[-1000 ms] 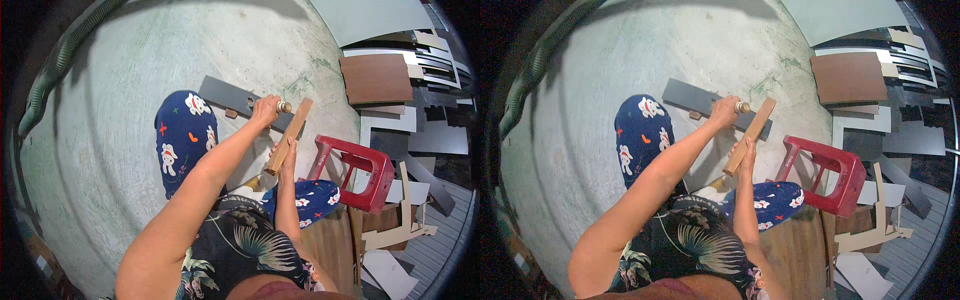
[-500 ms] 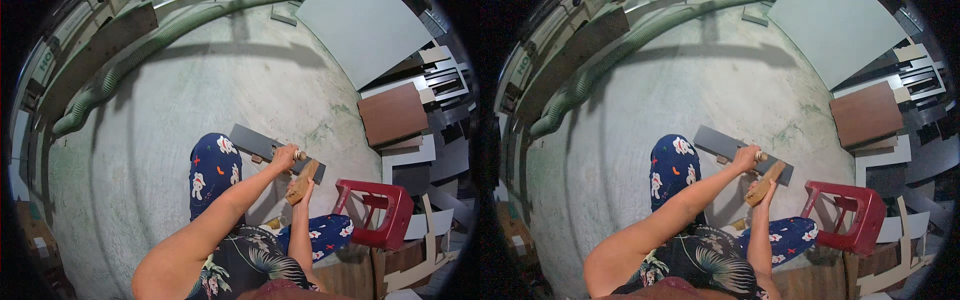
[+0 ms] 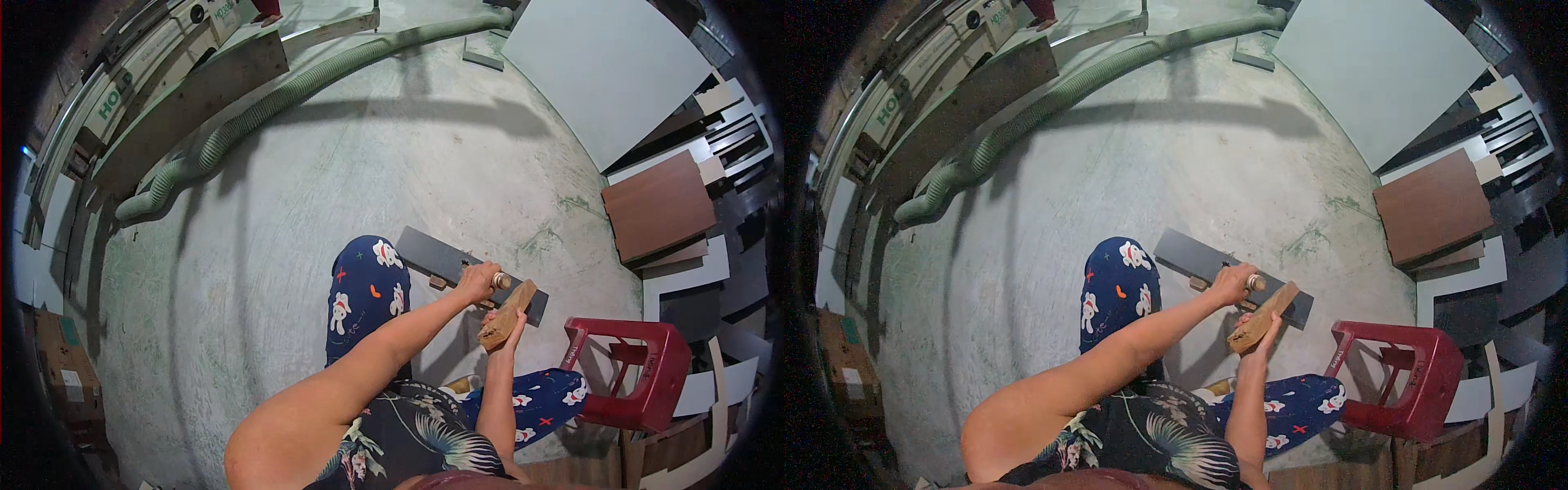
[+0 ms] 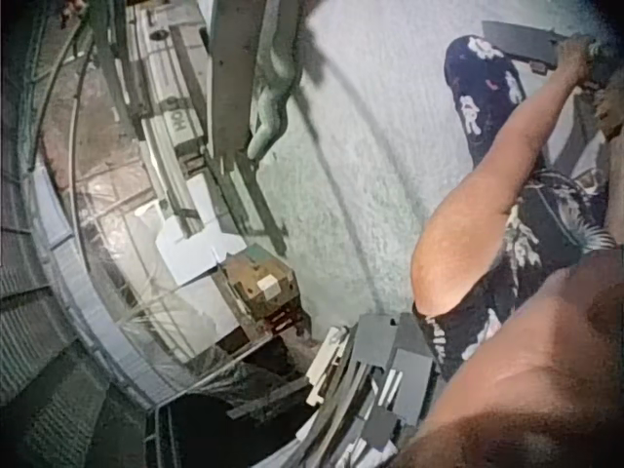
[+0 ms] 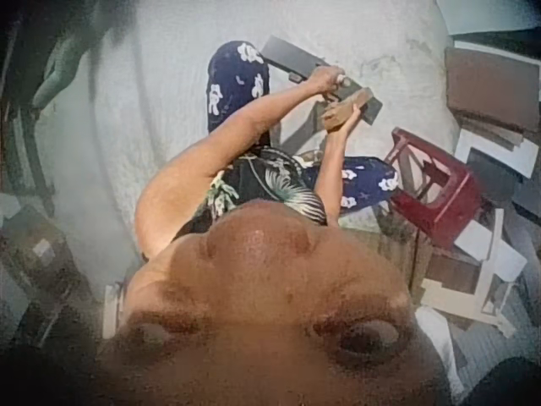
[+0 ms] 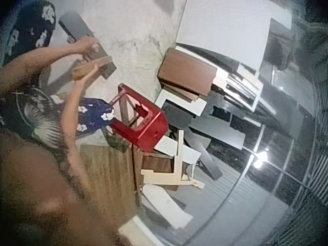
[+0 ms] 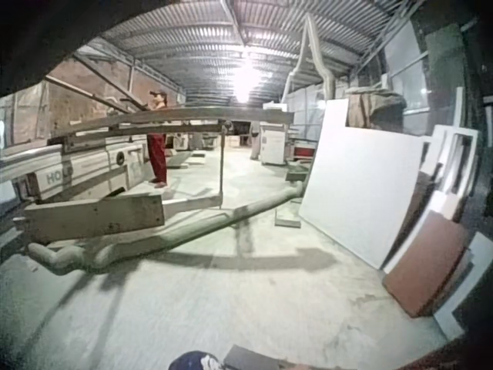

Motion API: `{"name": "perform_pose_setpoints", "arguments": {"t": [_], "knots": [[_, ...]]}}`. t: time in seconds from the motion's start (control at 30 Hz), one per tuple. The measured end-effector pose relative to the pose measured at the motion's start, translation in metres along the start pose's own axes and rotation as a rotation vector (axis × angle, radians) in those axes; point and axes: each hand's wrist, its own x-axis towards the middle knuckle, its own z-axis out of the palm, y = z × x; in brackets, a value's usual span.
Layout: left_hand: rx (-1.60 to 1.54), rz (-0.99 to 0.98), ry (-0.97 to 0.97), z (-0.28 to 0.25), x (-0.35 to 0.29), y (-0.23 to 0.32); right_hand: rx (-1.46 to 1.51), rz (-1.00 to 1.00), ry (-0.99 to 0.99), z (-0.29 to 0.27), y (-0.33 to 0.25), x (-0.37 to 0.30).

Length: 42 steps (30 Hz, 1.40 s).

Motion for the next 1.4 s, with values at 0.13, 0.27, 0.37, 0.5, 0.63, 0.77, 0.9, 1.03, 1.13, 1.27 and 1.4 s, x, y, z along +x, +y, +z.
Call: {"name": "perform_pose_setpoints", "arguments": {"t": [0.13,0.27,0.37,0.5,0.63,0.77,0.9,1.03,1.13,1.27,1.4], "knots": [[0.019,0.030,-0.005,0.007,0.001,0.000,-0.004,0.031,-0.029,-0.005,0.000,0.002],[0.042,0.027,-0.006,0.010,0.002,-0.002,-0.042,0.026,0.022,-0.004,0.003,0.002],[0.028,0.034,-0.014,0.009,0.003,-0.002,-0.031,0.035,0.040,-0.005,0.003,0.003],[0.022,0.025,-0.009,0.007,0.003,0.001,-0.011,0.029,0.049,-0.006,0.003,0.003],[0.037,0.013,-0.004,0.006,0.004,0.000,-0.080,-0.020,0.045,-0.004,0.006,0.000],[0.024,-0.049,-0.070,0.004,0.006,-0.001,-0.053,0.036,0.066,-0.011,0.006,0.007],[0.023,0.000,-0.044,0.003,0.005,-0.001,-0.038,0.038,0.099,-0.012,0.005,0.010],[0.039,0.016,-0.049,0.001,0.006,0.000,-0.032,0.042,0.089,-0.008,0.004,0.006],[0.031,0.022,-0.043,0.003,0.005,-0.001,-0.053,0.021,0.076,-0.009,0.006,0.004],[0.023,-0.011,-0.057,0.009,0.005,-0.001,-0.058,0.016,0.110,-0.007,0.003,-0.002],[0.018,-0.035,-0.071,0.017,0.005,-0.001,-0.076,0.011,0.108,-0.024,0.003,0.008]]}}
